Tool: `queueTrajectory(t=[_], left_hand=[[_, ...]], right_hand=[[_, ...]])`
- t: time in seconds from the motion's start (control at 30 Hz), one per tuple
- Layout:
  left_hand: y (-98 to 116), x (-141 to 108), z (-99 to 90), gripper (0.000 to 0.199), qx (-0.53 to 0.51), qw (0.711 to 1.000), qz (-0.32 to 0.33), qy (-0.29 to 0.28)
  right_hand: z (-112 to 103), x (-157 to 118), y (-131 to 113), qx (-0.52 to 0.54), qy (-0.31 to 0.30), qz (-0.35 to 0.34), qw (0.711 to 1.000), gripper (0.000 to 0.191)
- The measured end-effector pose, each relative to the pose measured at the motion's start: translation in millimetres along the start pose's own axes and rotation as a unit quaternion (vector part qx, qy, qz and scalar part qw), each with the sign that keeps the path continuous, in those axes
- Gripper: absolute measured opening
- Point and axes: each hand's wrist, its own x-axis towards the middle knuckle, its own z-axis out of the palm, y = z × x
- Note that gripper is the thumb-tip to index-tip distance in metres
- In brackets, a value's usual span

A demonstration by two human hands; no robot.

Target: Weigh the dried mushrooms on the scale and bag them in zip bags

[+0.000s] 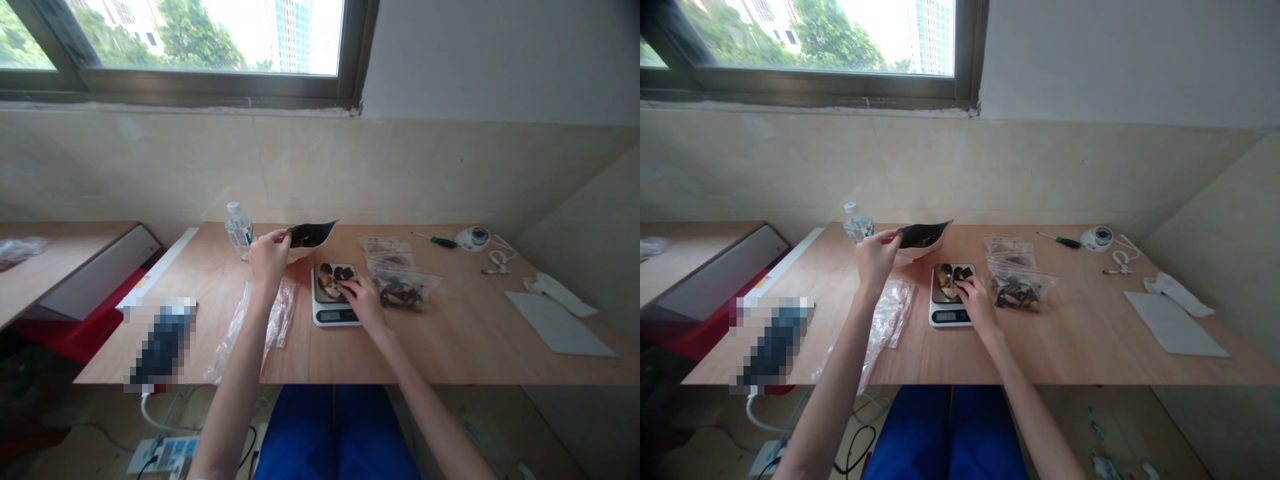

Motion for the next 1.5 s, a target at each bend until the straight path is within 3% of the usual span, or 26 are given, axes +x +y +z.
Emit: queueTrajectory(t=[0.33, 0.67, 0.77, 0.9, 1.1, 1.23, 1.37, 1.5], left_hand=[[-2.0, -4.2, 0.0, 0.028, -0.021, 1.000, 0.013, -0.009], [-3.3, -5.5, 0.9, 0.027, -0.009, 1.000, 0.021, -0.012], [-3.4, -5.8, 0.6, 0.027, -0.011, 1.000, 0.022, -0.012], [-2.8, -7.6, 1.6, 0.027, -0.023, 0.999, 0.032, -0.011], [-1.0, -15.1, 4.5, 0.025, -0.033, 0.998, 0.038, -0.024], [-1.4, -20.0, 4.7, 0.024, -0.051, 0.998, 0.043, -0.023], [-3.6, -21.9, 3.0, 0.025, -0.066, 0.997, 0.045, -0.012], [-6.5, -27.4, 4.0, 0.027, -0.066, 0.997, 0.033, 0.014]], right_hand=[[-19.6, -17.0, 5.7, 0.011, -0.012, -0.005, 1.000, 0.030], [-14.3, -16.9, 13.2, -0.112, -0.079, -0.013, 0.991, 0.033], [-17.4, -13.3, 13.7, -0.080, -0.072, -0.007, 0.994, 0.035], [-29.8, -3.8, 7.9, -0.005, -0.017, 0.001, 1.000, 0.034], [-66.7, 28.9, -32.8, 0.143, 0.038, -0.041, 0.988, 0.030], [-74.1, 58.6, -61.2, 0.147, -0.007, -0.135, 0.980, 0.033], [-60.5, 80.9, -75.1, 0.061, -0.089, -0.225, 0.968, 0.034], [-42.3, 95.4, -84.9, -0.014, -0.194, -0.159, 0.968, 0.035]])
